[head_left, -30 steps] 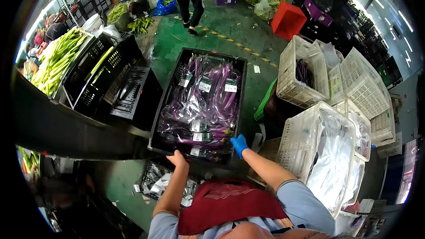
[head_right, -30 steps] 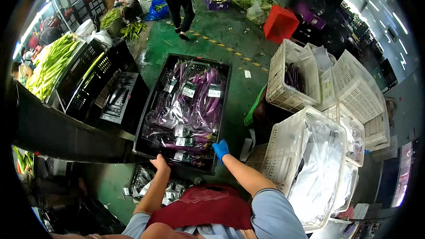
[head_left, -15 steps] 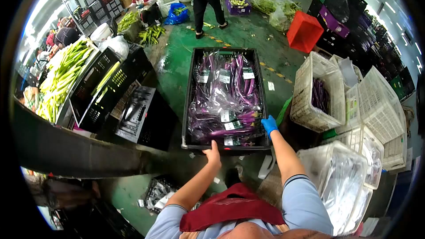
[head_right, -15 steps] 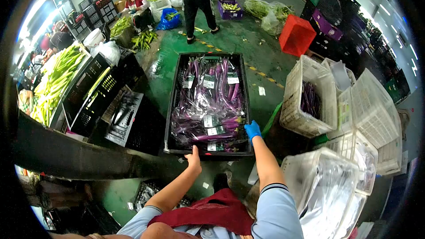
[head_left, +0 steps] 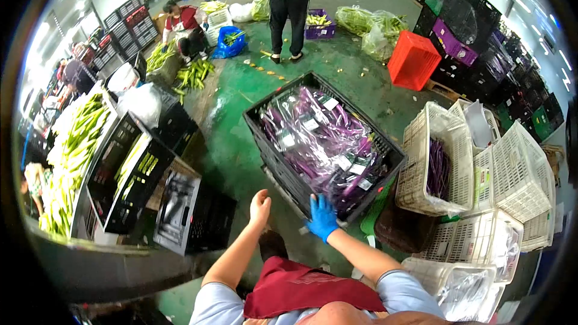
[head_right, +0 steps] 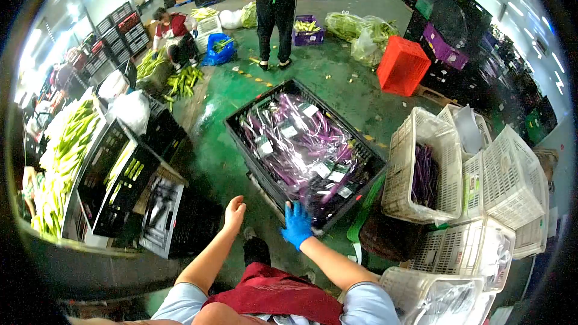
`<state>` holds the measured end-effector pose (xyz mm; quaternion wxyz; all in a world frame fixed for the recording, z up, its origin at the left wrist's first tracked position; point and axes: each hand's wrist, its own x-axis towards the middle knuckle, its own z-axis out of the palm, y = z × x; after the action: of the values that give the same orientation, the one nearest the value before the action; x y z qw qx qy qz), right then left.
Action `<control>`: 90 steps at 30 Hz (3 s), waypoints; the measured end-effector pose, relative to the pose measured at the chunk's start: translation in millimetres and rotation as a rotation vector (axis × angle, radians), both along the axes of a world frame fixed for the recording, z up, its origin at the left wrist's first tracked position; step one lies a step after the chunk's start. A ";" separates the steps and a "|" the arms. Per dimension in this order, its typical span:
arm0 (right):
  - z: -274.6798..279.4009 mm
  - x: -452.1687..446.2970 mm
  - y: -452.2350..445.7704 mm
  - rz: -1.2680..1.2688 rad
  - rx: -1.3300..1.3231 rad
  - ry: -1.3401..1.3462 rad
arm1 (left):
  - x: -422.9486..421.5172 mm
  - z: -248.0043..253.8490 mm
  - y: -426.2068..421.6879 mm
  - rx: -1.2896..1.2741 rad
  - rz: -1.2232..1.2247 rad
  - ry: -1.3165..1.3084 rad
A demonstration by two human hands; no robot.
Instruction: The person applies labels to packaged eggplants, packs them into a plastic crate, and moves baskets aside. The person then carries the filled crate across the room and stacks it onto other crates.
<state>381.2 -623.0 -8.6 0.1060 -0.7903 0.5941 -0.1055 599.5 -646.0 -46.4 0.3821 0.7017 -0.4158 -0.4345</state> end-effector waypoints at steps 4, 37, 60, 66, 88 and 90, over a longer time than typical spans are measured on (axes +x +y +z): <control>-48.6 -69.5 -65.7 -0.070 -0.029 0.231 | 58.2 -38.4 -144.5 -0.140 -0.144 -0.447; -53.0 -90.9 -165.8 -0.840 0.161 0.356 | 81.4 -91.3 -410.7 0.232 -0.656 -0.392; -170.9 186.4 -284.4 -2.358 -0.516 -1.337 | -68.4 -97.2 -733.9 -0.414 -1.778 -0.443; -121.1 215.4 -353.8 -2.500 -0.574 -1.010 | -74.0 -96.2 -759.9 -0.355 -1.960 -0.295; -68.7 261.1 -533.4 -3.476 -0.224 -0.679 | -219.6 -102.5 -814.1 0.198 -2.974 -0.032; -96.9 295.1 -536.0 -3.585 0.059 -0.320 | -239.2 -101.0 -813.5 0.184 -3.057 -0.100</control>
<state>676.3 -1159.0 -105.5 0.0623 -0.7667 -0.6240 0.1376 360.2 -1459.5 -147.3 -0.4740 -0.3502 -0.7020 -0.3997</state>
